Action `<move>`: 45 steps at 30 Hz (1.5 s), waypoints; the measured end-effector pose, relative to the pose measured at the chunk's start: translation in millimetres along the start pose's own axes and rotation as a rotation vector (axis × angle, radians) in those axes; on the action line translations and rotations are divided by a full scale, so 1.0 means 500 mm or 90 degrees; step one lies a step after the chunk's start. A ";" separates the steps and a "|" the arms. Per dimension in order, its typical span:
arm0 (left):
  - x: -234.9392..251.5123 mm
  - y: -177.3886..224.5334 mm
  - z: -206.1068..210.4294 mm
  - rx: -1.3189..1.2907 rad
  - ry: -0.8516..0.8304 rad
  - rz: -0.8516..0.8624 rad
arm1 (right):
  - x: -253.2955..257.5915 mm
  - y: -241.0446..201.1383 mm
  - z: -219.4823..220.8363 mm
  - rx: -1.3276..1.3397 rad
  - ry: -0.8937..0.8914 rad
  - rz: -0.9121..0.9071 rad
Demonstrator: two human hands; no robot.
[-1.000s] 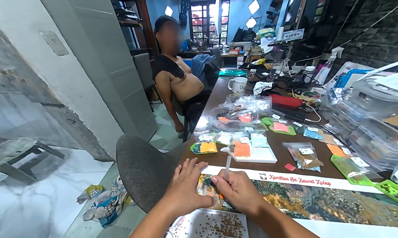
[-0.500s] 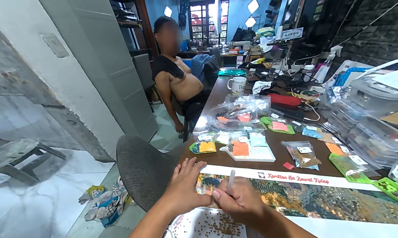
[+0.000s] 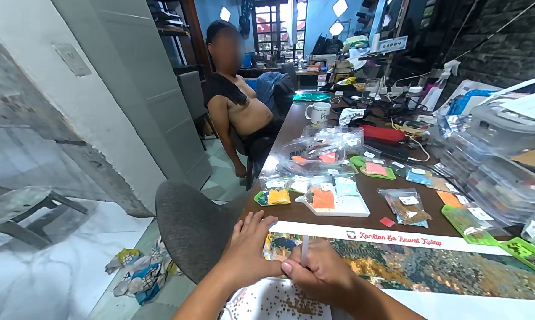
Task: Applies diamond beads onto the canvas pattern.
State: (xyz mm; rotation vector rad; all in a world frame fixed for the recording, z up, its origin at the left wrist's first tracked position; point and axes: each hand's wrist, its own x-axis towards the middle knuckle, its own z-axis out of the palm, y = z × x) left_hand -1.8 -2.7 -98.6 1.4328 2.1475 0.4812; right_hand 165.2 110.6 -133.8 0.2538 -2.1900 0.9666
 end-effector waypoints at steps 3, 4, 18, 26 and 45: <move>0.000 -0.002 0.001 -0.005 0.000 0.004 | -0.001 0.003 0.002 -0.002 -0.001 -0.007; -0.001 -0.002 0.000 -0.004 0.000 0.004 | -0.001 0.003 0.002 -0.005 -0.003 -0.008; 0.004 0.002 0.000 -0.007 -0.011 -0.025 | 0.016 0.003 -0.001 0.136 0.128 0.144; 0.002 0.003 -0.002 -0.010 -0.015 -0.018 | 0.016 0.008 -0.004 0.023 0.068 0.268; 0.003 0.001 -0.002 -0.001 -0.018 -0.018 | 0.014 0.011 -0.005 -0.015 0.012 0.262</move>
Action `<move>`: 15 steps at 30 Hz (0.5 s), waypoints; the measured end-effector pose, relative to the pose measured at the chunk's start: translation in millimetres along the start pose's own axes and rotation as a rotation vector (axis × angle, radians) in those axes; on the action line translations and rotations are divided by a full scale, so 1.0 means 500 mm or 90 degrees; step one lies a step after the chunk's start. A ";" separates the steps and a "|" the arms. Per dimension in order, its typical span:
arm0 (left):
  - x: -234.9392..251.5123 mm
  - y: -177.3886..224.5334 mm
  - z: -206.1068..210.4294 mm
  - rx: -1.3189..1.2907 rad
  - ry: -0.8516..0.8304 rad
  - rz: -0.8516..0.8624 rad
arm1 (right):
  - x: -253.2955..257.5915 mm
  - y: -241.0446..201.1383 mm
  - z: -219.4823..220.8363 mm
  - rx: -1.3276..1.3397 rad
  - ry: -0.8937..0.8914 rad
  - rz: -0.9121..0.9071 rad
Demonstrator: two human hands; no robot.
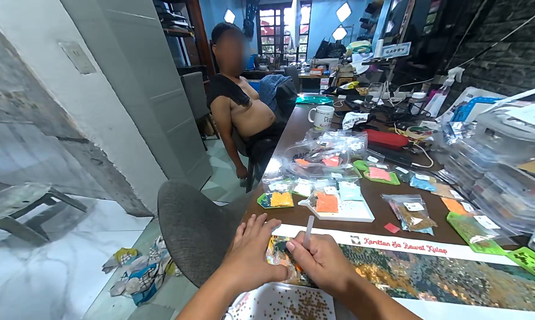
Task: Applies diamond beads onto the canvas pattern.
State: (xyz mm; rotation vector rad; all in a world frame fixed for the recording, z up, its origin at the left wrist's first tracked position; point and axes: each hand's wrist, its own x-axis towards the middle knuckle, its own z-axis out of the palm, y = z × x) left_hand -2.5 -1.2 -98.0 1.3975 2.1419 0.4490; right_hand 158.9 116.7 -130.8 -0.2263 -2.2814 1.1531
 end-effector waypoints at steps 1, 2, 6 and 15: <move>0.000 0.000 0.000 0.001 -0.002 -0.001 | 0.000 0.000 0.000 0.001 -0.004 0.000; 0.000 0.001 0.000 0.003 -0.003 -0.004 | 0.000 0.000 -0.001 0.001 -0.008 0.001; 0.000 0.001 -0.001 0.005 -0.005 -0.005 | 0.001 -0.003 -0.003 -0.008 -0.023 0.004; 0.001 0.000 0.001 0.007 0.003 0.004 | 0.001 -0.009 -0.003 -0.034 -0.036 0.002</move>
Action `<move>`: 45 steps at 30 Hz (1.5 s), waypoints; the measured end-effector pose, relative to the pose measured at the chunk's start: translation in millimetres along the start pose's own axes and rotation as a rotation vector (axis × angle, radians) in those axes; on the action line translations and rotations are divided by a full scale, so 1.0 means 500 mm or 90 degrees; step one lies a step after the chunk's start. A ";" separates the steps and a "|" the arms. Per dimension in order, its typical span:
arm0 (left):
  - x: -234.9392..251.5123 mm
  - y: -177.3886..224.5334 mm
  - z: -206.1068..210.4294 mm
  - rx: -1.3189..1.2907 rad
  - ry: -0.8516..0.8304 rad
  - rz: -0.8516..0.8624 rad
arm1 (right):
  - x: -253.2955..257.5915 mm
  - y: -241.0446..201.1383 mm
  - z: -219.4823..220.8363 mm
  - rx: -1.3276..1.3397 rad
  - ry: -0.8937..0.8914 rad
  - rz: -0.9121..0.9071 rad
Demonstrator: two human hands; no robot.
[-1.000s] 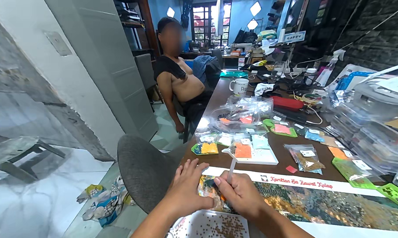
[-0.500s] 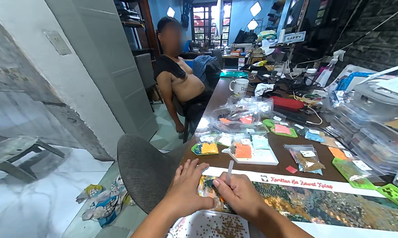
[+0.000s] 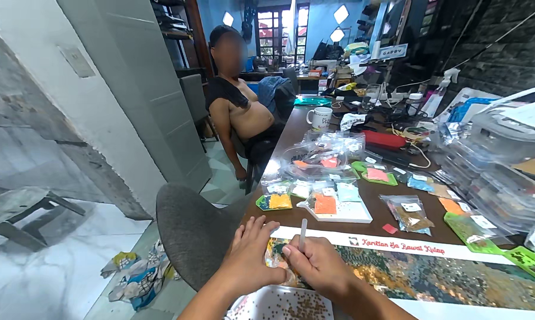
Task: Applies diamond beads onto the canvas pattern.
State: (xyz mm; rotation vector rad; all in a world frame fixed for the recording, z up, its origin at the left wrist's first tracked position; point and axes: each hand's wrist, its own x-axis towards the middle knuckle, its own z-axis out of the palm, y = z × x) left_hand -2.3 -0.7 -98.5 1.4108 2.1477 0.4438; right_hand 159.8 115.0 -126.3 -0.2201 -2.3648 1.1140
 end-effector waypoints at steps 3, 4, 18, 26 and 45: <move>-0.001 -0.005 0.002 -0.002 0.010 0.018 | -0.004 0.002 0.001 0.023 0.058 -0.010; -0.003 -0.006 0.002 0.001 0.009 0.026 | -0.004 0.003 0.000 0.027 0.072 -0.006; -0.008 -0.021 0.000 -0.011 -0.011 0.080 | -0.004 0.010 0.000 0.029 0.023 -0.085; -0.006 -0.022 -0.004 -0.068 0.008 0.058 | -0.003 0.011 0.002 -0.003 0.006 -0.110; -0.006 -0.017 -0.007 -0.044 -0.014 0.048 | -0.006 0.006 0.008 0.121 0.101 0.066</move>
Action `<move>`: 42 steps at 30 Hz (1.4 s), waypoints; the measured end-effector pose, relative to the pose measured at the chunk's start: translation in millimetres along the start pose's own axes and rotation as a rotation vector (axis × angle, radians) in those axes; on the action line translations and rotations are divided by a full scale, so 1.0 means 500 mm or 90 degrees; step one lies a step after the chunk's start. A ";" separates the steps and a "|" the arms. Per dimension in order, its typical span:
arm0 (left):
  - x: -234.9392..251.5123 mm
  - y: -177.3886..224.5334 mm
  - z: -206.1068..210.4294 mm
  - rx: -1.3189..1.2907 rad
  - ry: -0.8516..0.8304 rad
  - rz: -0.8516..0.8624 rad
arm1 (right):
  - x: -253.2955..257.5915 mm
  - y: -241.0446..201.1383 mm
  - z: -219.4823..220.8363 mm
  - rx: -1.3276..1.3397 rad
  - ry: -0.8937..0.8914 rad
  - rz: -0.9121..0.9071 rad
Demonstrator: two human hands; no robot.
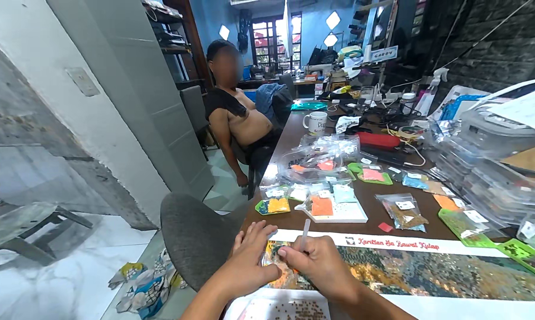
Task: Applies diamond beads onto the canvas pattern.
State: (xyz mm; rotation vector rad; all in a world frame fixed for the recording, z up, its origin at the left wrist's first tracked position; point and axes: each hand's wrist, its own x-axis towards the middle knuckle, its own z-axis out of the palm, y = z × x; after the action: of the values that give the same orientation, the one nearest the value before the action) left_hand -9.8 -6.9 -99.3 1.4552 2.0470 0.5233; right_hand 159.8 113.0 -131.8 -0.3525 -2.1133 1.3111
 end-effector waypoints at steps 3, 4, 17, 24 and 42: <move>0.000 -0.002 0.000 -0.012 0.003 0.005 | 0.004 0.005 -0.006 0.009 -0.023 -0.051; -0.001 -0.004 0.000 -0.018 0.007 0.007 | 0.005 0.007 -0.008 0.006 -0.042 -0.067; 0.000 -0.008 0.000 -0.014 0.009 0.027 | 0.003 -0.001 -0.006 -0.122 -0.097 -0.164; 0.000 -0.004 -0.001 -0.020 0.002 0.011 | -0.004 -0.018 0.010 -0.092 0.032 0.076; 0.001 -0.005 -0.001 -0.017 0.003 0.012 | 0.015 0.004 -0.021 -0.014 -0.148 -0.093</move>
State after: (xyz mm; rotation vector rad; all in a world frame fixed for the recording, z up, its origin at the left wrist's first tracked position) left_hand -11.9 -7.3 -100.6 1.4609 2.0245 0.5608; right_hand 160.7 125.4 -127.5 -0.0534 -2.2971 1.2962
